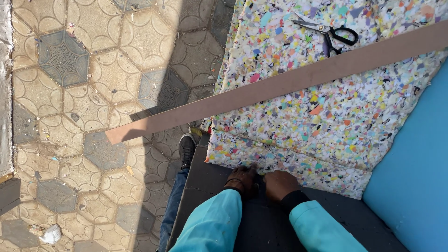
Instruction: The person measures and marks a large piece of black foam using a wooden plank as a guide. They then use a long, thin metal blade to cut the foam along the marked lines, separating a section from the main piece.
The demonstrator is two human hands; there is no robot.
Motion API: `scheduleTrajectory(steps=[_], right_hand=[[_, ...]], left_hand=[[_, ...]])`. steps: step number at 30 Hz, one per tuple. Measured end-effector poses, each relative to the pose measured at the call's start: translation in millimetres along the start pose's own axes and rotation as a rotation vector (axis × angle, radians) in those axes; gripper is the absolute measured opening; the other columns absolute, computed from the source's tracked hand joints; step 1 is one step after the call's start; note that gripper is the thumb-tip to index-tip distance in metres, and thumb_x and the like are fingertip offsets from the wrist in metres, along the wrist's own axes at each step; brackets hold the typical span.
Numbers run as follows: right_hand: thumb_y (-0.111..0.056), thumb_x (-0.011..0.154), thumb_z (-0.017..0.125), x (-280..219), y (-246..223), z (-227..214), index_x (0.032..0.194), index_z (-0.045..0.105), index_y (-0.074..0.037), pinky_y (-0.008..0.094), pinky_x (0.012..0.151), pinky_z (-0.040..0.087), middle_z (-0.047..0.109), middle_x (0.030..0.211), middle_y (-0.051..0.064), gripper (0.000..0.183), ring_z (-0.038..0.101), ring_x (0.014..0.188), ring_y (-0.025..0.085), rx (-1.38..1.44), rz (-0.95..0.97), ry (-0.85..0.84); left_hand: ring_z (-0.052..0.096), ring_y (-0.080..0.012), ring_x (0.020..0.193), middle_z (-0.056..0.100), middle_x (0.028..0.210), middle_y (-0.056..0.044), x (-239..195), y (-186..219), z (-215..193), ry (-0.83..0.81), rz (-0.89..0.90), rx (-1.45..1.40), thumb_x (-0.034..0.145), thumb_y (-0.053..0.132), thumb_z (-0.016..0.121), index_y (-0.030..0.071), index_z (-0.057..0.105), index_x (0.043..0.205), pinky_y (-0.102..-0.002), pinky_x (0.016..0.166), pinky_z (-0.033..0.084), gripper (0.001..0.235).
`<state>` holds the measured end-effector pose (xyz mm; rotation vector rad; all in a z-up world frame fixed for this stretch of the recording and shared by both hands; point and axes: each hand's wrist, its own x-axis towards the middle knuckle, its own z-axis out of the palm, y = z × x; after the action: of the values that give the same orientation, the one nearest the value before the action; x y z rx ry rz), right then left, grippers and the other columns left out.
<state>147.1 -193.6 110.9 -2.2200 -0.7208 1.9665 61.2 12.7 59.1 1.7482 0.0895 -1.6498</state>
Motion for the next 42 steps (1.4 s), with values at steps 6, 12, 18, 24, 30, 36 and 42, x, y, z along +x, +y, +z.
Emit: scheduleTrajectory(steps=[6,12,18,24,30,36,42], right_hand=[[-0.016,0.112,0.074,-6.0,-44.0,50.1,0.094,0.097,-0.021,0.061,0.064,0.064,0.088,0.091,0.011,0.029,0.085,0.084,0.043,-0.557,-0.139,0.081],[-0.034,0.132,0.052,-11.5,-18.9,56.2,0.146,0.082,-0.008,0.061,0.054,0.053,0.08,0.087,0.014,0.042,0.071,0.066,0.04,-0.284,0.059,-0.021],[-0.034,0.131,0.044,-19.5,-31.7,32.4,0.151,0.072,-0.01,0.07,0.065,0.057,0.085,0.097,0.018,0.042,0.082,0.085,0.052,-0.216,0.077,0.034],[-0.03,0.12,0.069,21.9,12.6,12.9,0.115,0.093,-0.025,0.066,0.069,0.068,0.087,0.102,0.013,0.025,0.084,0.09,0.047,-0.393,0.093,0.195],[-0.018,0.114,0.061,4.1,16.7,-16.5,0.165,0.085,-0.034,0.064,0.087,0.069,0.092,0.145,0.011,0.058,0.085,0.099,0.043,0.172,0.233,-0.098],[-0.029,0.109,0.074,1.6,1.7,39.1,0.116,0.092,-0.004,0.039,0.051,0.055,0.077,0.067,0.011,0.031,0.073,0.054,0.027,0.179,0.052,0.262],[-0.028,0.116,0.056,-93.3,-45.2,17.3,0.173,0.065,-0.03,0.069,0.069,0.063,0.09,0.097,0.012,0.058,0.088,0.09,0.049,-0.385,0.196,0.167]], left_hand=[[0.042,-0.0609,0.173,0.03,0.195,-0.03,13.4,-7.6,-3.3,0.017,-0.031,-0.11,0.119,0.036,0.074,0.028,0.004,0.204,-0.073,0.135,0.05,0.11],[0.058,-0.0252,0.094,0.061,0.124,-0.01,120.6,-26.0,29.0,0.093,-0.049,-0.815,0.11,0.041,0.071,0.012,0.048,0.161,-0.053,0.079,0.042,0.062],[0.042,-0.0201,0.064,0.041,0.069,-0.003,104.1,-11.6,34.2,0.465,-0.175,-1.276,0.116,0.055,0.079,0.022,0.046,0.081,-0.053,0.07,0.033,0.058],[0.088,-0.0234,0.108,0.092,0.109,-0.007,176.4,-53.1,74.2,0.489,0.056,-1.674,0.105,0.039,0.1,0.011,0.078,0.119,-0.041,0.099,0.065,0.038],[0.054,-0.0177,0.064,0.067,0.079,-0.006,141.2,-35.3,60.3,0.411,0.001,-1.875,0.114,0.03,0.095,0.015,0.073,0.105,-0.045,0.066,0.035,0.028],[0.049,-0.0095,0.073,0.052,0.076,-0.007,135.1,-36.6,58.9,0.481,0.255,-2.083,0.121,0.011,0.083,-0.001,0.068,0.105,-0.036,0.071,0.045,0.024],[0.056,-0.0177,0.061,0.068,0.08,-0.01,171.2,-55.9,62.2,0.428,-0.025,-1.883,0.106,0.039,0.098,0.002,0.088,0.122,-0.041,0.055,0.036,0.042]])
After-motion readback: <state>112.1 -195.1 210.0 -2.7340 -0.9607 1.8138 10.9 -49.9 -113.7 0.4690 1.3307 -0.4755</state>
